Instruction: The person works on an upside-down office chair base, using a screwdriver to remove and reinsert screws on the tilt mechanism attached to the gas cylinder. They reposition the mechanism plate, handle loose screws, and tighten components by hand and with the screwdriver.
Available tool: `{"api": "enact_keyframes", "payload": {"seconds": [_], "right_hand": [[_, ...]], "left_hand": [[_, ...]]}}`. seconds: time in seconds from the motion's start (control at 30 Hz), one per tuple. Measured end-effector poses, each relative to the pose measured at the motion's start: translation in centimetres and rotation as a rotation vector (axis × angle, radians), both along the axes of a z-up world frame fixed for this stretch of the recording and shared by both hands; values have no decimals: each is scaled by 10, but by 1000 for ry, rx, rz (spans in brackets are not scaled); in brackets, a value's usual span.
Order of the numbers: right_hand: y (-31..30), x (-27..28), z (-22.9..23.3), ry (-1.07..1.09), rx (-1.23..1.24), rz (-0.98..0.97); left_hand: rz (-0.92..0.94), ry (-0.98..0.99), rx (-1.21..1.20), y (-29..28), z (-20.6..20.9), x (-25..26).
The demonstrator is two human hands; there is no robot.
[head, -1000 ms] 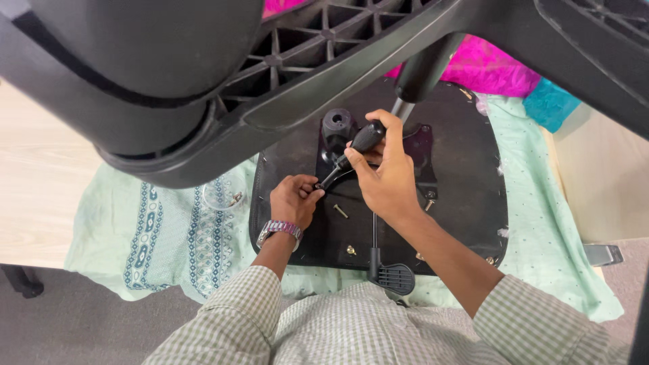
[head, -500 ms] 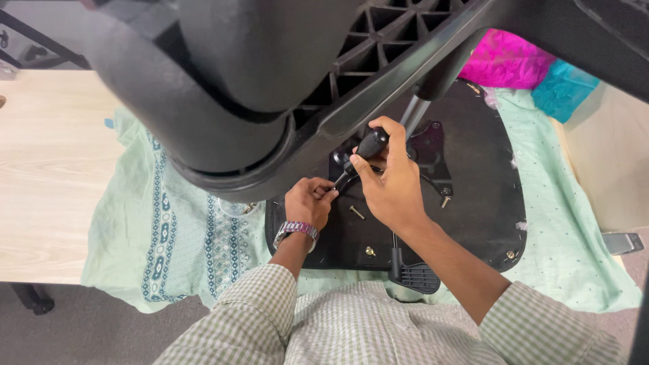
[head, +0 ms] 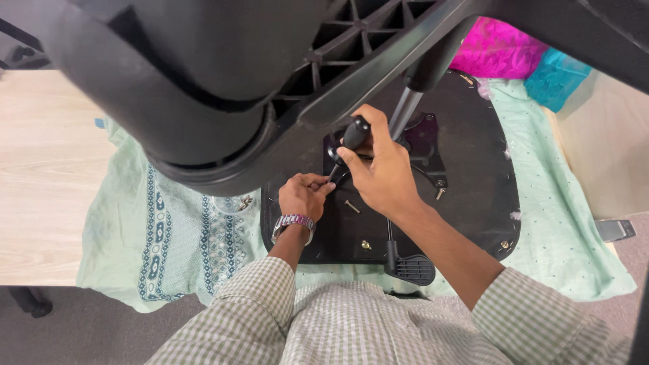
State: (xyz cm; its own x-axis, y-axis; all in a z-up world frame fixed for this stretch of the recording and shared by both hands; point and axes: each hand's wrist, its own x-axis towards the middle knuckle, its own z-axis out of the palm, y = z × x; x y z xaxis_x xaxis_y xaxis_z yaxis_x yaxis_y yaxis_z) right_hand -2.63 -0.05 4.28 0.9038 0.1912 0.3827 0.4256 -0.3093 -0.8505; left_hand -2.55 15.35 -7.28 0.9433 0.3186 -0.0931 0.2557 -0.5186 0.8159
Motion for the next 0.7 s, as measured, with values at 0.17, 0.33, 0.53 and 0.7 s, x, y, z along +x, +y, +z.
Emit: {"api": "enact_keyframes", "payload": {"seconds": [0.17, 0.33, 0.53, 0.7], "right_hand": [[-18, 17, 11, 61, -67, 135], [-34, 35, 8, 10, -16, 110], [-52, 43, 16, 47, -12, 141], [-41, 31, 24, -224, -156, 154]], "left_hand": [[59, 8, -25, -17, 11, 2], [104, 15, -54, -34, 9, 8], [63, 20, -18, -44, 3, 16], [5, -173, 73, -49, -8, 13]]}}
